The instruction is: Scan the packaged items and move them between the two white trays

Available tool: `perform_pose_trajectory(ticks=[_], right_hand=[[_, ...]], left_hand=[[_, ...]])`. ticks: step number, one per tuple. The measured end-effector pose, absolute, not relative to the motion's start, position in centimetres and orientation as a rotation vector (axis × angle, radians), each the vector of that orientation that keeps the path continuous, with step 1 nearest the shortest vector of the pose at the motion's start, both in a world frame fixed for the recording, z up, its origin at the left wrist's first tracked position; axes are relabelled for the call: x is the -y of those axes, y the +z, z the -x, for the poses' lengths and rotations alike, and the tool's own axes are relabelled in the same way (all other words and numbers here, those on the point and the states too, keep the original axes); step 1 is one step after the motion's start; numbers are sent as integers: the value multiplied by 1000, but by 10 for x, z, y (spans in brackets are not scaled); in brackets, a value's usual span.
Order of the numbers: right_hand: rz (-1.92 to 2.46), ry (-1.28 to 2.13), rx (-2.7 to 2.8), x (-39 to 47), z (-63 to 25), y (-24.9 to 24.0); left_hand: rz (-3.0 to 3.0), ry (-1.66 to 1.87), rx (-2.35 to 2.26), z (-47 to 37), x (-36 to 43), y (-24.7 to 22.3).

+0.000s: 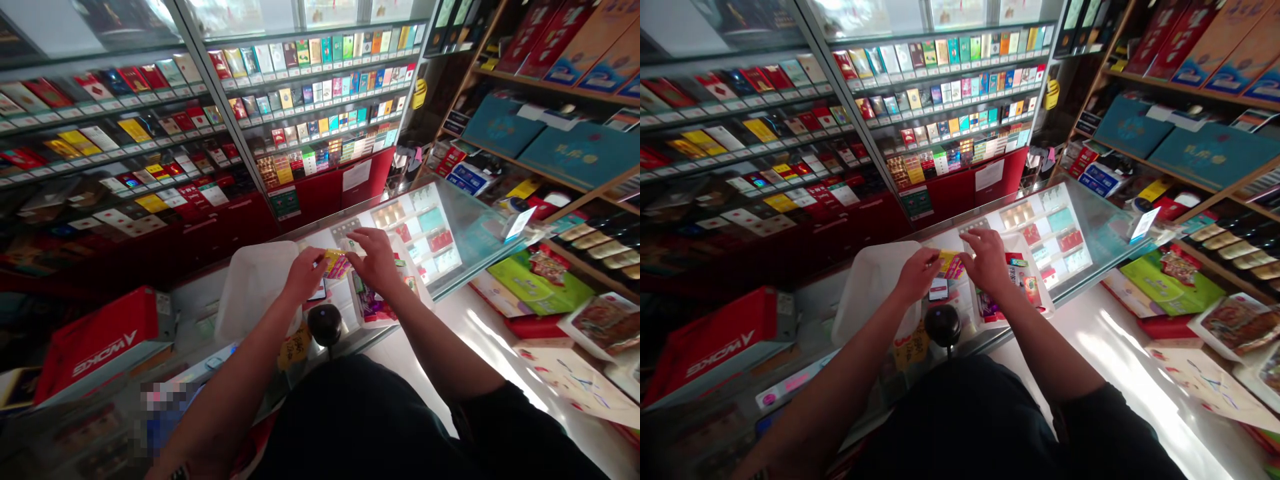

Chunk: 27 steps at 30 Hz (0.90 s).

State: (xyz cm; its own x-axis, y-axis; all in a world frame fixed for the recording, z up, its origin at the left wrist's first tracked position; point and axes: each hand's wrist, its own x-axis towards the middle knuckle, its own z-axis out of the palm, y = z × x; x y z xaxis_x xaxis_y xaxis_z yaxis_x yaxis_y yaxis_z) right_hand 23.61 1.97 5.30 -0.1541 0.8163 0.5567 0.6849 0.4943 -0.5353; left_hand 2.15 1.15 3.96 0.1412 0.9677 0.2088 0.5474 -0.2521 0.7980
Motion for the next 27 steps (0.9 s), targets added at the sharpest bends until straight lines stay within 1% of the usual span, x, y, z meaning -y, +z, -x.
perform_pose_trajectory(ticks=[3,7,11,15,21,23,27], right_hand=[[1162,175,2060,-20,-228,58],[1171,272,2093,-20,-218,52],[1300,508,1875,-22,-218,37],[1434,742,1553,-21,-224,20],[1381,1071,1293,-15,-224,-4],[1368,1085,1228,-13,-220,-12],[1419,997,1164,-7,-214,-21]], left_hand=[[-2097,871,-1429,-21,-11,51],[-2122,849,-1387,-20,-11,54],[-1976,952,-1410,-10,-9,43],[-1794,977,-1569,6,-2,27],[-1525,958,-1658,7,16,14],[-1503,967,-1710,1,20,13],[-1503,1009,-1777,-5,23,9]])
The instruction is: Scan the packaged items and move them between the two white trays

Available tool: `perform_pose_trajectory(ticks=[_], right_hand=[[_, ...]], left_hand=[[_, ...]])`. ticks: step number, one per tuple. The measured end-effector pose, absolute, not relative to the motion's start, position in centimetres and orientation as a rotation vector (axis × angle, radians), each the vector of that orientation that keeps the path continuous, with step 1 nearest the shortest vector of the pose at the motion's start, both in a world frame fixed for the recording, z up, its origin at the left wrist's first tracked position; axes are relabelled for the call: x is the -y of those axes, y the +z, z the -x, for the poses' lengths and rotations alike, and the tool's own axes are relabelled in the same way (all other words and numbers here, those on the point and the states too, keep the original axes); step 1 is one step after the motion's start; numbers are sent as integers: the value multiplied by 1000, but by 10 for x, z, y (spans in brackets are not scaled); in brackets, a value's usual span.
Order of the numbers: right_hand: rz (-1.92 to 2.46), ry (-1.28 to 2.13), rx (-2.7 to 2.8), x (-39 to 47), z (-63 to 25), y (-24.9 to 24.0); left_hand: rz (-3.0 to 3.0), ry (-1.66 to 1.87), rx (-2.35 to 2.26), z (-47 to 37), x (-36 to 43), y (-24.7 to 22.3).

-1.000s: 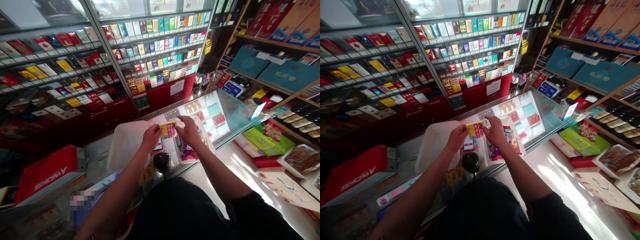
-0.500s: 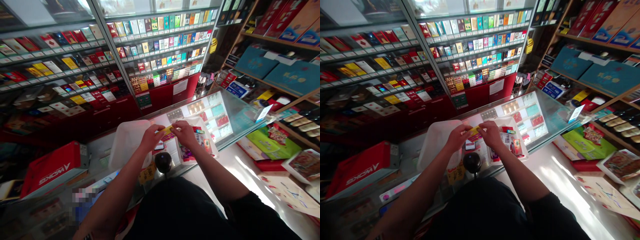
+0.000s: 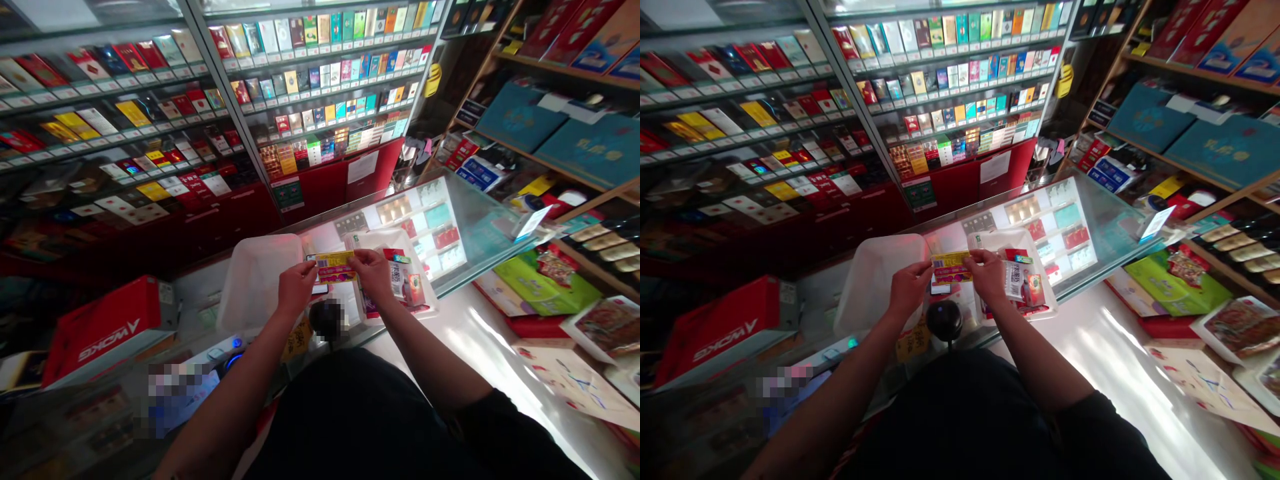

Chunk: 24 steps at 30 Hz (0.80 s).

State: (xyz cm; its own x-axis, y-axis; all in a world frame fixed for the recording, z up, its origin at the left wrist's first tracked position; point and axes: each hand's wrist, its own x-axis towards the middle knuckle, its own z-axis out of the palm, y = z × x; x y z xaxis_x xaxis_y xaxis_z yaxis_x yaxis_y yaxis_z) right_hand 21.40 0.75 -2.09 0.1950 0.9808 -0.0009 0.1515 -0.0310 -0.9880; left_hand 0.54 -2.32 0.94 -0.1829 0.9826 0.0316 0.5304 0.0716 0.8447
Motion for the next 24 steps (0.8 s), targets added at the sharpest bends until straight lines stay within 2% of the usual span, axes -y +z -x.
perform_pose_trajectory(ticks=[14,24], right_hand=[[1551,491,1714,23,-198,-43],[1582,432,1908,40,-207,-56]], left_hand=[[-1917,813,-1802,-9,43,-18],[-2038,581,-1781,6,63,-42]])
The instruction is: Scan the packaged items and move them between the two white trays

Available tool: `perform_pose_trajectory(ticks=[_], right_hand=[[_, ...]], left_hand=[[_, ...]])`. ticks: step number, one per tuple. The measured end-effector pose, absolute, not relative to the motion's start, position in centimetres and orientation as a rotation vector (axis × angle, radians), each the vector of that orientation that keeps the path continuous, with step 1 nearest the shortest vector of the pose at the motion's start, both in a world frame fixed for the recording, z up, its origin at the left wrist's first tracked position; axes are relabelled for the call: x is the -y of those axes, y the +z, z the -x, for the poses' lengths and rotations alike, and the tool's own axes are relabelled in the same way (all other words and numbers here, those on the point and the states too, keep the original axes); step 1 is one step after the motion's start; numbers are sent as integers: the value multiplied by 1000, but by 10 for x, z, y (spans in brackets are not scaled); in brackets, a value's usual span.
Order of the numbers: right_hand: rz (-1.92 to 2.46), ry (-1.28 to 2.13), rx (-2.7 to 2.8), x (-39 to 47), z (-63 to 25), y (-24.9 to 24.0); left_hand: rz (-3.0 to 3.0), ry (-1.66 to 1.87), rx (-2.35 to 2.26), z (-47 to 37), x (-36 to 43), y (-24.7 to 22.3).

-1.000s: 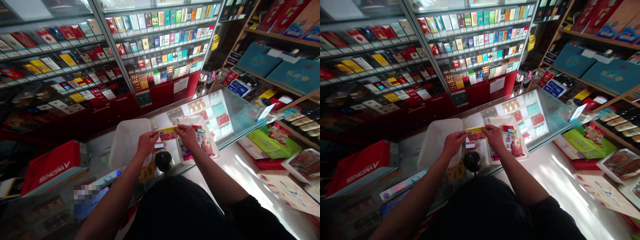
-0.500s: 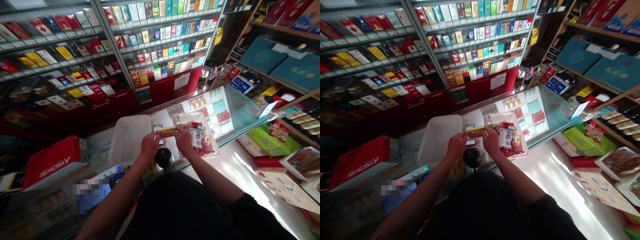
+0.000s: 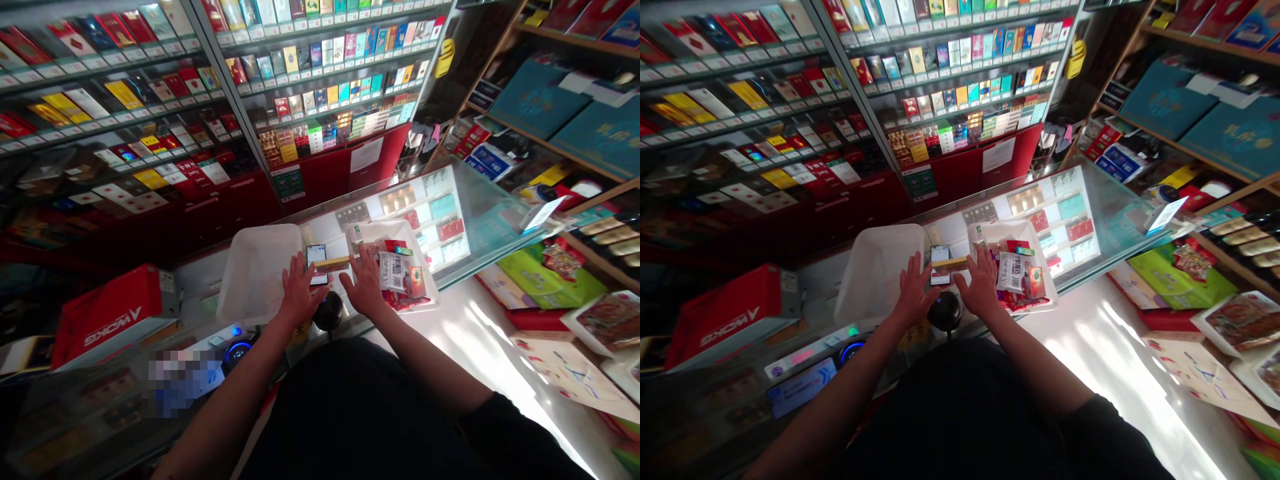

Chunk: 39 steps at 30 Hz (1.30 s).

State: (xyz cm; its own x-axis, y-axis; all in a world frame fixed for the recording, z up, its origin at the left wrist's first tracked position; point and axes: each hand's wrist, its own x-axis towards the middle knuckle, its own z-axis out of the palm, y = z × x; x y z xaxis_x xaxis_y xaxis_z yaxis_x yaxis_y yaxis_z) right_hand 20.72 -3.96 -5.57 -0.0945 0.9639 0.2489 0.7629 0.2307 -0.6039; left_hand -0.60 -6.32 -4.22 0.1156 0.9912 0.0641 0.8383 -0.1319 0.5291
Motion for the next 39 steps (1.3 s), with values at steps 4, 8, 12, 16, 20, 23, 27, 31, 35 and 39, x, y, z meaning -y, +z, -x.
perform_pose_trajectory(ticks=[4,8,12,16,20,23,27,31,35,39], right_hand=[[1595,430,1963,43,-211,-64],[1590,433,2007,47,-212,-69],[1578,435,2004,49,-211,-68],[1535,439,1983,46,-207,-60],[1494,454,1964,41,-201,-46],[1470,455,1976,36,-194,-34],[1427,463,1988,24,-177,-19],[1381,528,2003,5,-148,-11],[1340,642,2085,-13,-113,-9],[1400,707,2157,-29,-83,-11]], left_hand=[[-2013,486,-1726,11,72,-54],[-1982,488,-1701,14,78,-60],[-1954,514,-1704,16,80,-58],[-1950,581,-1705,19,77,-49],[-1924,646,-1698,22,77,-39],[-1892,723,-1708,25,78,-35],[-1825,845,-1760,33,76,-32],[-1703,964,-1793,51,67,-31],[-1572,1050,-1776,75,56,-32],[-1469,1054,-1835,95,44,-38]])
